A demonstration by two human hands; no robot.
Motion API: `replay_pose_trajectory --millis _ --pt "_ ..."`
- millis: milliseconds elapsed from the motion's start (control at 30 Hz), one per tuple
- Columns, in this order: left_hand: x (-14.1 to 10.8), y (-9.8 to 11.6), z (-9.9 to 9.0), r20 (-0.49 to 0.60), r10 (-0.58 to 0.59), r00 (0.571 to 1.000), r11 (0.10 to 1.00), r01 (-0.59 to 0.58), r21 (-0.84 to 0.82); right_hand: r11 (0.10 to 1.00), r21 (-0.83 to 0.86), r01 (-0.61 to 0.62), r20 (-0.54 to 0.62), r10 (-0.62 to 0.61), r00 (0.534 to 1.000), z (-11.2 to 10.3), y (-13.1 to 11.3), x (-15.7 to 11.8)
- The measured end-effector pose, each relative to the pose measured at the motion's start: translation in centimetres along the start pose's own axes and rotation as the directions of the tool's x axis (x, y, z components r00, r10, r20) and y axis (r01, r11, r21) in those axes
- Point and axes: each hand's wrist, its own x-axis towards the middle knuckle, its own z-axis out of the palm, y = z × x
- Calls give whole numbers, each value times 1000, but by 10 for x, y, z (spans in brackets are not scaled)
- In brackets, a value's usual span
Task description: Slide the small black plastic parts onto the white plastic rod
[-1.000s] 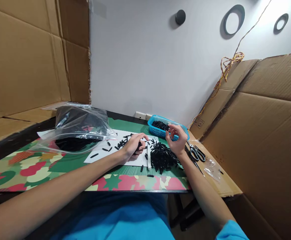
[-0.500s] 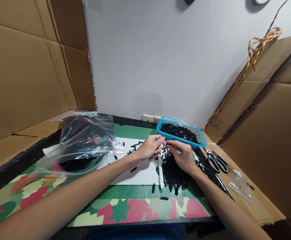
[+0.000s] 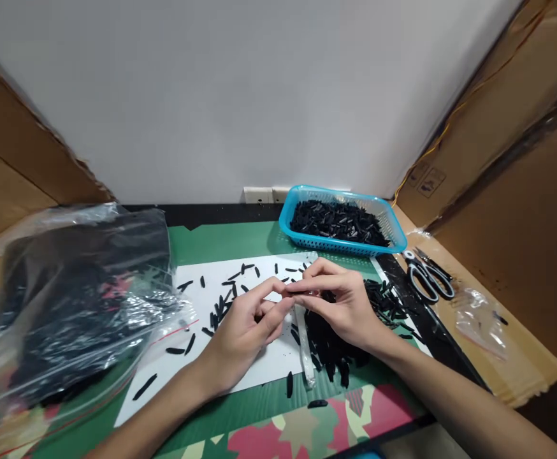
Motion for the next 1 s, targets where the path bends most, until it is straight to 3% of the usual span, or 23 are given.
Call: replay_pose_trajectory --millis 167,267,600,667,767,867,1000 --pt "0 -3 -1 100 -174 980 968 189 -167 978 74 -194 84 188 979 0 1 2" --pt "2 -2 -3 93 -244 965 934 259 -247 961 69 -267 105 259 960 -3 1 5" --pt "4 -9 1 5 -266 964 920 255 -296 980 -137 -144 39 151 988 0 6 0" --pt "2 -10 2 -5 -238 971 947 231 -223 981 -166 -105 25 111 994 -1 4 -2" --pt "3 -8 4 -55 -91 994 995 94 40 974 -224 -38 -14 36 999 -6 2 -1" --pt "7 2 7 -79 62 995 964 -39 263 963 -264 46 -32 -57 998 -10 2 2" --pt "12 7 7 -53 137 989 937 -112 330 964 -255 82 -57 -100 993 -13 3 3"
